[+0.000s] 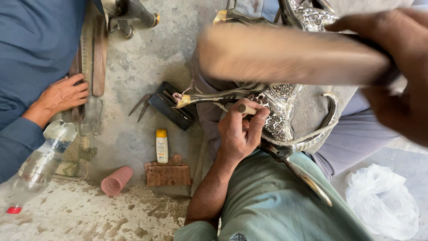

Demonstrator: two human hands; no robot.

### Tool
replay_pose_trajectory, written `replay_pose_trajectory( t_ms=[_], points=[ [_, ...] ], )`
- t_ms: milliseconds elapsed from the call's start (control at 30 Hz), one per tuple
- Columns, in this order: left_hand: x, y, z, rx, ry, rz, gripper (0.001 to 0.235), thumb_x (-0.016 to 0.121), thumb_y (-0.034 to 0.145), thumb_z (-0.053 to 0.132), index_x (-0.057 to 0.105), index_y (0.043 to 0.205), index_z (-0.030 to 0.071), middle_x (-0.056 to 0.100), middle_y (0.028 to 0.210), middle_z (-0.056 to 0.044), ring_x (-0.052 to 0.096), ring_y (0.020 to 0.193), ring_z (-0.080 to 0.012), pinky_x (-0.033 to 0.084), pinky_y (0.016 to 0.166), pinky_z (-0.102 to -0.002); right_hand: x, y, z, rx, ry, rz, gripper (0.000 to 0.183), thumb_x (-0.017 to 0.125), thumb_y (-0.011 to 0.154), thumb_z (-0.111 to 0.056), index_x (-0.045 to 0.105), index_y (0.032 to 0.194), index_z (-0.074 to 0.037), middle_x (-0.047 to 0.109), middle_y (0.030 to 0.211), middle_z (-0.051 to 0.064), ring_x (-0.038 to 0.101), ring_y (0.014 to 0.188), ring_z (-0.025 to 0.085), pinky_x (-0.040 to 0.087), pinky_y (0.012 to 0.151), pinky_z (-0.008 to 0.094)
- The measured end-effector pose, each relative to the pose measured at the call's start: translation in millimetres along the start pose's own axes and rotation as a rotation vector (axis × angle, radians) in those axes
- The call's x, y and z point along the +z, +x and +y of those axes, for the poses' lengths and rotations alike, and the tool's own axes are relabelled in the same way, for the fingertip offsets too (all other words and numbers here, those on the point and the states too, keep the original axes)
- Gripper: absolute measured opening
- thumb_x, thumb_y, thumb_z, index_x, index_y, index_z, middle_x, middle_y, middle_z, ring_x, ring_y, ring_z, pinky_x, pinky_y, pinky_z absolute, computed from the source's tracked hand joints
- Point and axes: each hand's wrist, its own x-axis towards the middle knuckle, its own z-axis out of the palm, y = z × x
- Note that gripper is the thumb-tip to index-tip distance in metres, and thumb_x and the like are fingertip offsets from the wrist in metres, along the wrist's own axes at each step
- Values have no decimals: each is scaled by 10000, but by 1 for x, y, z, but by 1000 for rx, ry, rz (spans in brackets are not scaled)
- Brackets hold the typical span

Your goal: The person uses a hammer and a chisel to shape and refine the surface of a silver-colored metal goat sculpture. They repeatedly strike the chisel against the sculpture's body and legs while holding it steady with their other hand.

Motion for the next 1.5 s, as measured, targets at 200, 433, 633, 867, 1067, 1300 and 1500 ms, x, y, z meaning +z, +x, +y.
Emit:
replay_pose_trajectory(
  t_ms=[200, 433, 633, 867, 1067, 1300, 1500],
  points=[
    [-1, -9, -9, -2, 56, 18, 190, 709, 1056, 170, 613, 1100, 13, 725, 959, -66, 607, 620, -97, 440, 489, -228, 3, -9, -14, 110, -121, -69, 560, 723, 747, 147, 701, 1287, -1, 662, 1008, 228, 640, 705, 266, 483, 532, 379],
    [-2, -18, -19, 62, 171, -18, 151, 728, 1106, 163, 610, 1113, 69, 591, 759, -5, 525, 592, -90, 398, 545, -271, 9, -25, 0, 157, -48, -85, 427, 617, 825, 11, 703, 1242, -17, 643, 899, 177, 594, 616, 233, 458, 490, 362],
    [-4, -20, -17, 85, 91, -19, 156, 661, 1119, 157, 602, 1168, 21, 677, 960, -108, 663, 799, -205, 526, 688, -332, 20, 6, -15, 787, 232, -124, 305, 533, 995, -186, 710, 1191, -34, 631, 777, 122, 555, 517, 199, 421, 419, 350],
    [-3, -22, -24, -5, 160, -31, 163, 710, 1032, 151, 601, 1064, 34, 658, 880, -60, 613, 700, -189, 485, 652, -375, 15, -14, -13, 420, 121, -118, 296, 568, 980, -64, 671, 1247, 12, 635, 846, 125, 577, 548, 168, 439, 462, 300],
    [-7, -20, -20, 50, 173, -33, 171, 682, 1031, 150, 644, 1096, -4, 640, 911, -73, 589, 736, -199, 487, 688, -370, 9, -14, -11, 122, -294, -190, 329, 676, 886, -103, 675, 1211, -56, 652, 890, 131, 657, 679, 207, 530, 606, 347],
    [-11, -15, -15, 87, 283, -85, 228, 679, 986, 95, 633, 1171, -29, 689, 1061, -139, 686, 849, -286, 546, 775, -419, 12, -15, -12, 200, -340, -261, 288, 726, 891, -63, 727, 1177, -38, 669, 822, 159, 667, 636, 242, 538, 592, 376],
    [-7, -19, -10, -200, 53, -78, 247, 723, 1007, 125, 651, 1191, -24, 676, 908, -48, 588, 572, -122, 462, 548, -297, 13, -20, -3, 177, -252, -213, 372, 750, 808, -77, 705, 1171, -7, 661, 825, 163, 677, 684, 254, 540, 626, 389]
  ],
)
